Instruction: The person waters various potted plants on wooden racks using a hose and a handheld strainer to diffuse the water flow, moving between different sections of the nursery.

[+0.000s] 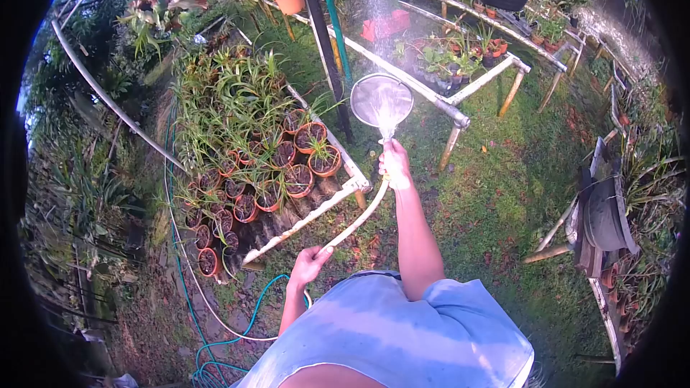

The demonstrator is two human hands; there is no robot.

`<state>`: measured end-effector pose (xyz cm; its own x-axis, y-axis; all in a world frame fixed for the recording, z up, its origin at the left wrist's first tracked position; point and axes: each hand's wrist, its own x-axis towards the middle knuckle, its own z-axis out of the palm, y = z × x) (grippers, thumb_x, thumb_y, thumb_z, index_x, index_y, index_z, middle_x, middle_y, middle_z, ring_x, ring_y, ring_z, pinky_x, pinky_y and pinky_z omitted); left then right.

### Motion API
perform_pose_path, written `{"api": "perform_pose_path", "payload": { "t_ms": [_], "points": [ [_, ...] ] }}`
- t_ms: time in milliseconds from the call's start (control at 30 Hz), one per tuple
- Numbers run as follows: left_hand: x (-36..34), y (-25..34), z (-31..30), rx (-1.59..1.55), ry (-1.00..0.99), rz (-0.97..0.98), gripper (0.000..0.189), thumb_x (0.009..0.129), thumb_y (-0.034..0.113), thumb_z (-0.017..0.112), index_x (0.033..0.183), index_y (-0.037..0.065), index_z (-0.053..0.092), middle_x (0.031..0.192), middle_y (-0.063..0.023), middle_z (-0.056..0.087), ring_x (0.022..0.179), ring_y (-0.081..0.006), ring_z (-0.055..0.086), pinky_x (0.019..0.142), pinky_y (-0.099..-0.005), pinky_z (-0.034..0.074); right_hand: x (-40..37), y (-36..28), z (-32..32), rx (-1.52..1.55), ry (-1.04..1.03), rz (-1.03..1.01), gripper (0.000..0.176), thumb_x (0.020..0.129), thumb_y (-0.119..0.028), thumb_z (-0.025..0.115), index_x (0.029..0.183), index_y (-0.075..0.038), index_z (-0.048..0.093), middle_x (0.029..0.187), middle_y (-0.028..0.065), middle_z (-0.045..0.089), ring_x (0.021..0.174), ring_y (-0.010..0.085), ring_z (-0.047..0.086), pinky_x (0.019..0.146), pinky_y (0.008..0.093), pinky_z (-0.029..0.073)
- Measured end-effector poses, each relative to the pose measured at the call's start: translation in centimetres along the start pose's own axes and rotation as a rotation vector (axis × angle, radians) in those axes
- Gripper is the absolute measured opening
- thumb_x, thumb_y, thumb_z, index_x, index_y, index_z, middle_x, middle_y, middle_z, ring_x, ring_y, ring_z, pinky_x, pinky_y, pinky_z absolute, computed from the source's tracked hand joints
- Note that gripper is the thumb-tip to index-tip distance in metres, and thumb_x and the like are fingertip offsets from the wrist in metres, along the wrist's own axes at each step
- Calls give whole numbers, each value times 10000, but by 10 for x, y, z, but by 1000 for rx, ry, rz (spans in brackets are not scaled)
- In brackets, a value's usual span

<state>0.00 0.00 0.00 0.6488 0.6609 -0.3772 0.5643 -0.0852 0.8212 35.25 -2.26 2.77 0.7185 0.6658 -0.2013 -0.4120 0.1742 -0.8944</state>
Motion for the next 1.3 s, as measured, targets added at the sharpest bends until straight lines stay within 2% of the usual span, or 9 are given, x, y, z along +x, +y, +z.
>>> {"api": "perform_pose_path", "payload": {
  "t_ms": [200,333,667,767,900,1000,1100,1167,1300],
  "points": [
    [6,-11,-17,58,-40,32,479,914,476,627,739,31,603,623,61,399,600,-81,347,520,-294,301,0,7,23,-1,19,-7,194,1018,-300,456,1054,-119,514,637,-31,439,446,49,380,363,205,313],
    [7,-1,-19,-69,-76,33,569,876,561,629,746,7,629,603,-20,522,576,-123,456,532,-322,390,-2,9,31,19,44,0,156,1025,-264,438,1028,-125,508,627,-27,419,434,54,367,353,212,294],
    [6,-11,-38,122,-57,61,592,888,576,589,747,2,620,607,-71,556,581,-155,493,567,-360,419,-7,10,43,46,95,-26,137,1020,-249,438,1047,-133,506,615,-25,405,431,64,362,352,219,287],
    [-1,-2,-41,12,-38,66,526,905,493,620,701,11,564,580,-2,405,585,-111,377,522,-325,340,-6,7,48,14,95,-18,180,1025,-267,431,1073,-116,516,618,-19,407,428,69,359,354,231,303],
    [-9,7,-48,-26,-22,84,510,919,469,614,683,21,546,574,12,398,577,-105,365,514,-324,332,-11,7,61,-16,72,-11,161,1019,-245,438,1061,-107,509,628,-24,408,433,60,357,356,214,295],
    [7,-32,-47,45,-36,107,479,940,440,600,671,47,547,577,39,412,560,-84,371,498,-304,327,-12,14,73,-24,9,-27,164,1020,-248,440,1035,-102,512,628,-33,407,447,58,357,369,222,311],
    [4,-49,-47,-12,-37,41,490,925,443,618,693,18,545,584,13,421,578,-102,368,515,-320,328,-9,31,77,-15,-70,-29,152,1020,-251,447,979,-116,507,617,-39,410,442,66,365,366,230,320],
    [9,-66,-48,-62,-43,7,488,924,441,620,682,23,549,589,20,412,591,-103,371,523,-311,330,-1,45,79,-41,10,14,198,1005,-234,460,1012,-67,567,589,-11,444,406,87,400,354,261,343],
    [5,-73,-52,21,-5,18,488,920,450,621,676,30,572,593,17,425,595,-102,375,525,-309,337,1,68,68,-93,85,55,190,993,-220,468,1024,-65,574,595,-5,457,416,96,419,357,268,344]
  ]
}}
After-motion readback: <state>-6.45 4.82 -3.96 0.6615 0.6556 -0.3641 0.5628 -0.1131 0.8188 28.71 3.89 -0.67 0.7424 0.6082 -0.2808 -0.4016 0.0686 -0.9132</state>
